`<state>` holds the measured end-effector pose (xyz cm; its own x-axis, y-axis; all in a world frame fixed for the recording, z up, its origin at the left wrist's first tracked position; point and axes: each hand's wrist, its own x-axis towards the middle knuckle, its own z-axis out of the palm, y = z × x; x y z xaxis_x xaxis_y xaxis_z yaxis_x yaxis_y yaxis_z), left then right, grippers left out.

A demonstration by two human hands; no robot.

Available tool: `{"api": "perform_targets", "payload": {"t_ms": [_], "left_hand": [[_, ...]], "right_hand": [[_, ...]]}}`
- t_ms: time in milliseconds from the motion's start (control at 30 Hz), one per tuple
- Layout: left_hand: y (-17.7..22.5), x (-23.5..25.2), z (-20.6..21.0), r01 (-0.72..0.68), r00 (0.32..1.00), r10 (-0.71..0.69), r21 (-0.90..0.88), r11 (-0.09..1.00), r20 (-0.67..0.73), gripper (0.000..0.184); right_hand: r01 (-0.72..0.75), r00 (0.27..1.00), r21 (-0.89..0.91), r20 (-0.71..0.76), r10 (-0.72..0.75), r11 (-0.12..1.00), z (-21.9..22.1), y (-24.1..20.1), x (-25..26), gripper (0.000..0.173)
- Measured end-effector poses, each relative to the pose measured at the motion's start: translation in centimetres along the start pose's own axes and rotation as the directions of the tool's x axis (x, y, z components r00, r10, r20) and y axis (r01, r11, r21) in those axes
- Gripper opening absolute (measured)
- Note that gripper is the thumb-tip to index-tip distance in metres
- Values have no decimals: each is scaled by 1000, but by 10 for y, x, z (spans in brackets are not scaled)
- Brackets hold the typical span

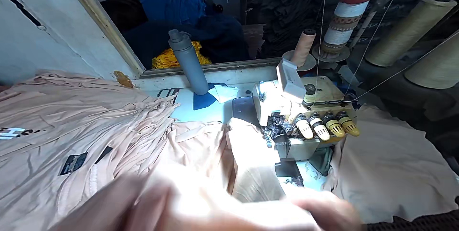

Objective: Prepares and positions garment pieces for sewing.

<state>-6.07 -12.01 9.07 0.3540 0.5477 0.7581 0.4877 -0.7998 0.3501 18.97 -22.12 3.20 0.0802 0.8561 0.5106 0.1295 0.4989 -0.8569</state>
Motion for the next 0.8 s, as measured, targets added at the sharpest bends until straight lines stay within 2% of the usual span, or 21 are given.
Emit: {"api": "perform_targets", "payload": {"t_ms": [67, 100, 167, 300, 400, 567, 667, 733, 800], "left_hand": [[-41, 3, 53, 77, 993, -90, 171, 982, 72, 25], [-53, 0, 74, 93, 982, -118, 164, 982, 147, 24], [-57, -6, 103, 49, 968, -65, 68, 996, 244, 31], [-44, -20, 132, -47, 917, 100, -144, 988, 387, 33], [-45, -24, 148, -177, 884, 234, -174, 969, 405, 34], [-60, -36, 168, -207, 914, 261, -198, 958, 311, 28], [-59, -35, 166, -113, 914, 212, -285, 952, 345, 29], [-55, -28, 163, -73, 907, 206, -342, 937, 368, 32], [-51, -22, 161, -86, 904, 224, -358, 930, 364, 31]], "right_hand": [[-219, 958, 31, -184, 221, 975, 12, 47, 7, 19], [-295, 930, 32, -222, 294, 955, 14, 66, 7, 21], [-358, 906, -4, -242, 347, 934, 14, 84, 7, 21], [-346, 921, -28, -201, 334, 938, 9, 89, 3, 23], [-315, 935, -17, -174, 308, 949, 5, 85, 7, 24], [-300, 942, -59, -173, 286, 952, 3, 86, 6, 24], [-268, 946, -106, -219, 241, 958, 6, 91, 6, 9], [-206, 964, -121, -198, 179, 971, 6, 95, 8, 21], [-116, 978, -143, -187, 88, 983, 7, 98, 12, 21]]}}
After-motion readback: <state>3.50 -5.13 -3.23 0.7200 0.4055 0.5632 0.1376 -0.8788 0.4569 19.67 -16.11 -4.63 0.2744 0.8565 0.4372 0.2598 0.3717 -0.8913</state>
